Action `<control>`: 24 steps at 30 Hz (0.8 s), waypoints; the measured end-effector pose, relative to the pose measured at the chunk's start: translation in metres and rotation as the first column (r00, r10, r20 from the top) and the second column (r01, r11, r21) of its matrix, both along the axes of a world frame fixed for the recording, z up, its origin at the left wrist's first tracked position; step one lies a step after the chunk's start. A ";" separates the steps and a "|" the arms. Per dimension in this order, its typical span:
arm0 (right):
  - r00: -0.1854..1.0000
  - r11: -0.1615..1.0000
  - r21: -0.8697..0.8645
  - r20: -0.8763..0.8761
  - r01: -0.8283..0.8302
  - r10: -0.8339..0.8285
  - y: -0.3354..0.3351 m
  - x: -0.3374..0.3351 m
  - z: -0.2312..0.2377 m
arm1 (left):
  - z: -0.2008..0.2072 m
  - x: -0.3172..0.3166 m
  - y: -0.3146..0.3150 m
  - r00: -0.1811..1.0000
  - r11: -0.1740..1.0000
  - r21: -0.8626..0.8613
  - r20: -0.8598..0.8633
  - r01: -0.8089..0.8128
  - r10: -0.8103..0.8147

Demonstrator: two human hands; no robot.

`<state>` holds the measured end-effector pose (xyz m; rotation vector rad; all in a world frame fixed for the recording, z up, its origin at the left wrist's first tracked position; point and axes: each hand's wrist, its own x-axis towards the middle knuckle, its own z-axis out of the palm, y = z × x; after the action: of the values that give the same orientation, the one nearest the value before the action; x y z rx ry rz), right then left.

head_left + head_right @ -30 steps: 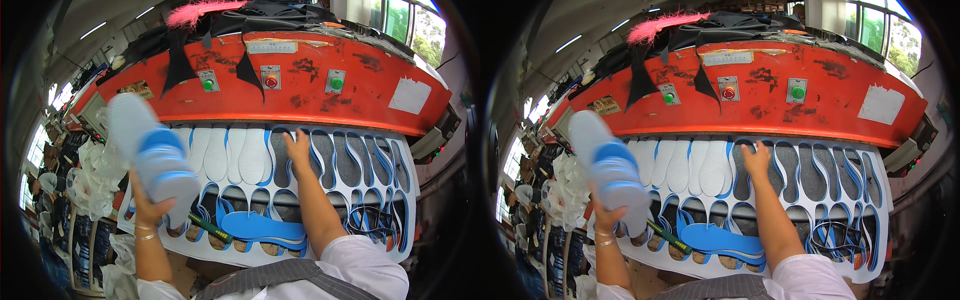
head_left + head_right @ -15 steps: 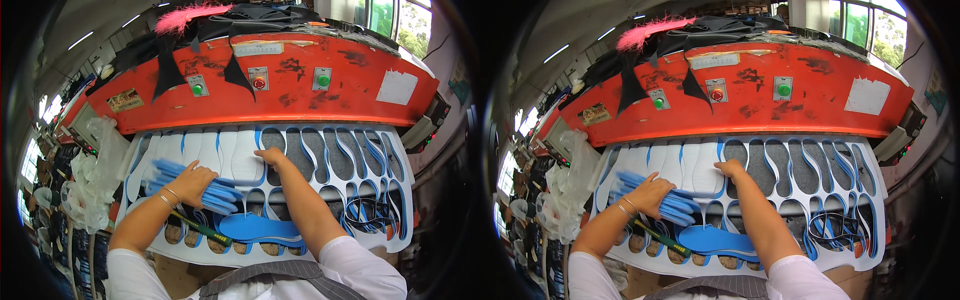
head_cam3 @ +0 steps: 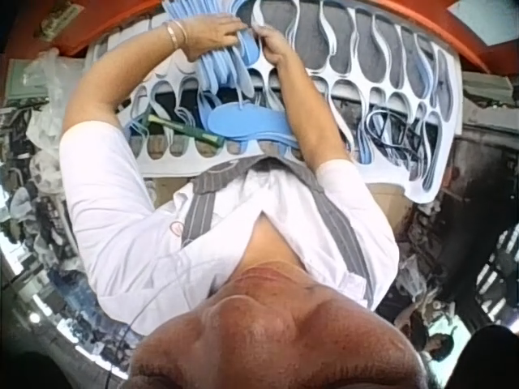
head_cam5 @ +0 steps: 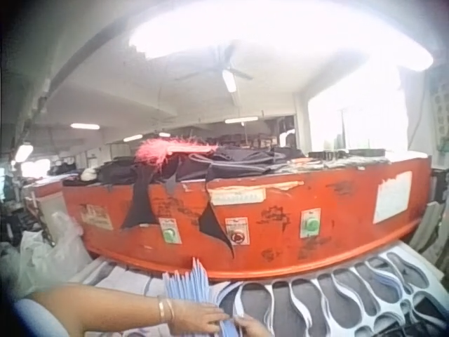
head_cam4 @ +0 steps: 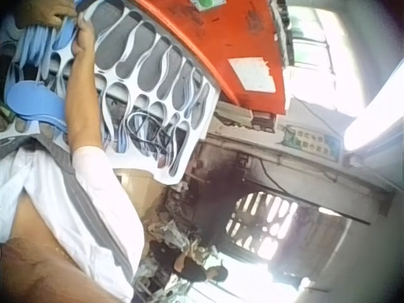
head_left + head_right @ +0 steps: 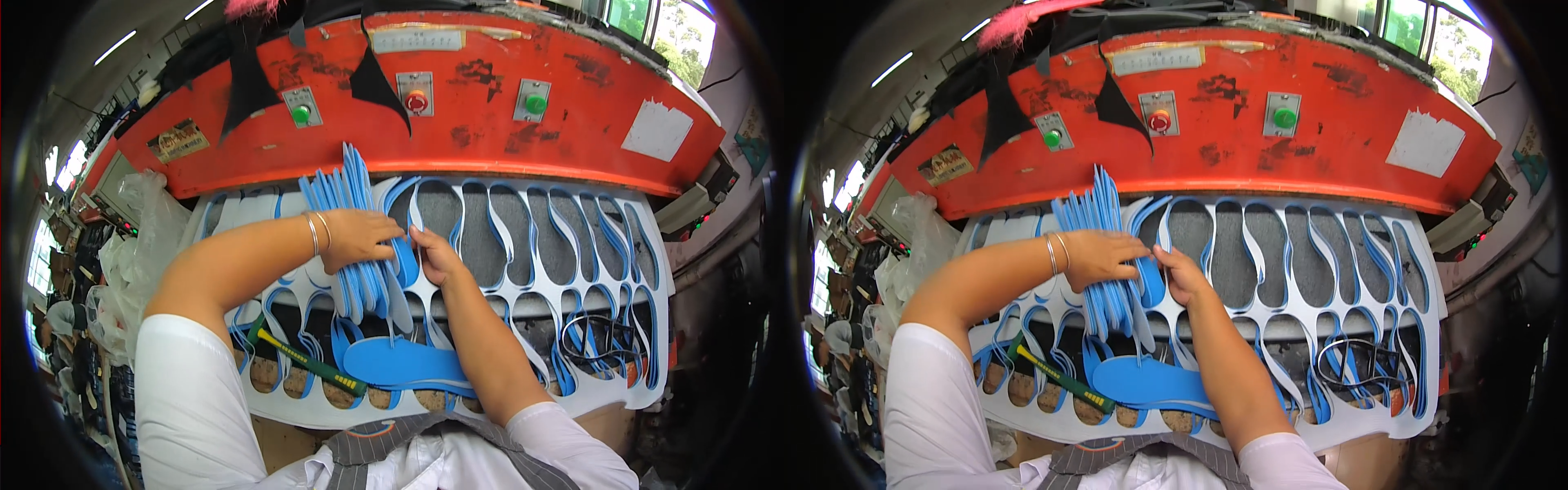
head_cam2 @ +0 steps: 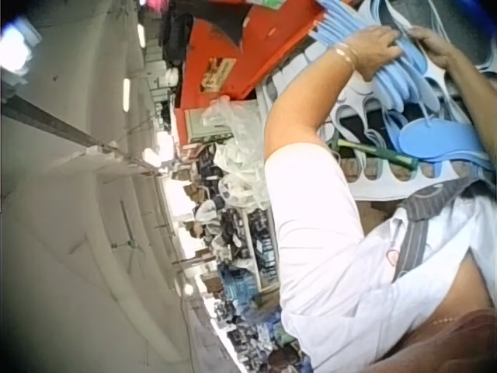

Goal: Using an industrial press and a metal die to cut out shoe insole parts from a white material sheet.

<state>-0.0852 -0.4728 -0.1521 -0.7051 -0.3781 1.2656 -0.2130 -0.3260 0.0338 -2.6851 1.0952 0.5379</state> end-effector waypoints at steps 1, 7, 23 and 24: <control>0.992 0.999 0.021 -0.123 0.029 -0.027 0.008 -0.018 0.011 | -0.001 -0.008 0.006 0.998 0.999 0.013 -0.016 -0.052 0.053; 0.989 0.987 -0.117 -0.082 0.110 -0.120 0.019 -0.030 0.013 | -0.010 -0.027 0.012 0.987 0.989 0.053 0.084 -0.139 0.134; 0.160 0.546 -0.203 0.979 0.813 0.127 0.022 -0.045 0.005 | -0.021 -0.112 0.011 0.908 0.957 -0.121 0.302 -0.264 0.289; 0.159 0.536 -0.198 0.980 0.821 0.119 0.021 -0.045 0.007 | -0.019 -0.113 0.008 0.901 0.953 -0.083 0.312 -0.290 0.302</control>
<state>-0.1304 -0.4514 -0.1450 -2.2381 -0.5748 0.1376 -0.3263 -0.3184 0.0148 -2.8520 0.6174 0.1102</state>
